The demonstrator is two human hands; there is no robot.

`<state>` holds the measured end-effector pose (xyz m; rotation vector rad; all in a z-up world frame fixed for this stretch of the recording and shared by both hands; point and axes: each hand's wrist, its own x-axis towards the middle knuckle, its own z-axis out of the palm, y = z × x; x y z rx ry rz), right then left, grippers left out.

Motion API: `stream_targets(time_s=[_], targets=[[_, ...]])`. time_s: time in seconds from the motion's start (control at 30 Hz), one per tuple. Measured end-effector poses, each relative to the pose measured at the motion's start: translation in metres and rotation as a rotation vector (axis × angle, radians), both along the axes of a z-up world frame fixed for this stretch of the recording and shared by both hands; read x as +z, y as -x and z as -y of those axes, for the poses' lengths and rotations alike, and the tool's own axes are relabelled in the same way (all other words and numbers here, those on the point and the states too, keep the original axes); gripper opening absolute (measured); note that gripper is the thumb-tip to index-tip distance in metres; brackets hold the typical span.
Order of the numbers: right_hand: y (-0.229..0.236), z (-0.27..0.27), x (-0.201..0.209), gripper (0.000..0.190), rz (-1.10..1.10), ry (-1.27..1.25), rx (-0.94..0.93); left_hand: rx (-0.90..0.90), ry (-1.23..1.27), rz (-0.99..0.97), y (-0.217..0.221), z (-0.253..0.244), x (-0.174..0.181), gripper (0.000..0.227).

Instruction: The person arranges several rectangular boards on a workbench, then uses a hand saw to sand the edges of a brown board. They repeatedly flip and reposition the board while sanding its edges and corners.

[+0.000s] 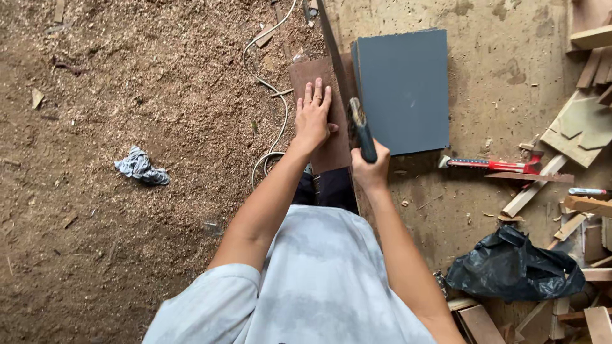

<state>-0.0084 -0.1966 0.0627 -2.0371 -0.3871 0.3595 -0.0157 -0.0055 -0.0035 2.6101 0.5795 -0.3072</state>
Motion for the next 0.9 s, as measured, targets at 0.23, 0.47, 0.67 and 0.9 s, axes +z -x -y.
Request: stream_targets(time_s=[0.23, 0.47, 0.67, 0.9], targets=[[0.085, 0.077, 0.048, 0.047, 0.01, 0.035, -0.016, 0.007, -0.003, -0.025, -0.006, 0.002, 0.004, 0.117], [0.066, 0.058, 0.04, 0.047, -0.04, -0.01, -0.015, -0.013, -0.014, -0.11, -0.011, 0.001, 0.002, 0.121], [0.0, -0.002, 0.008, 0.007, 0.006, 0.025, 0.004, -0.001, -0.011, -0.054, -0.006, -0.002, 0.002, 0.119], [0.096, 0.086, 0.057, 0.029, -0.025, 0.01, -0.064, -0.013, -0.015, -0.066, -0.009, -0.001, -0.001, 0.12]])
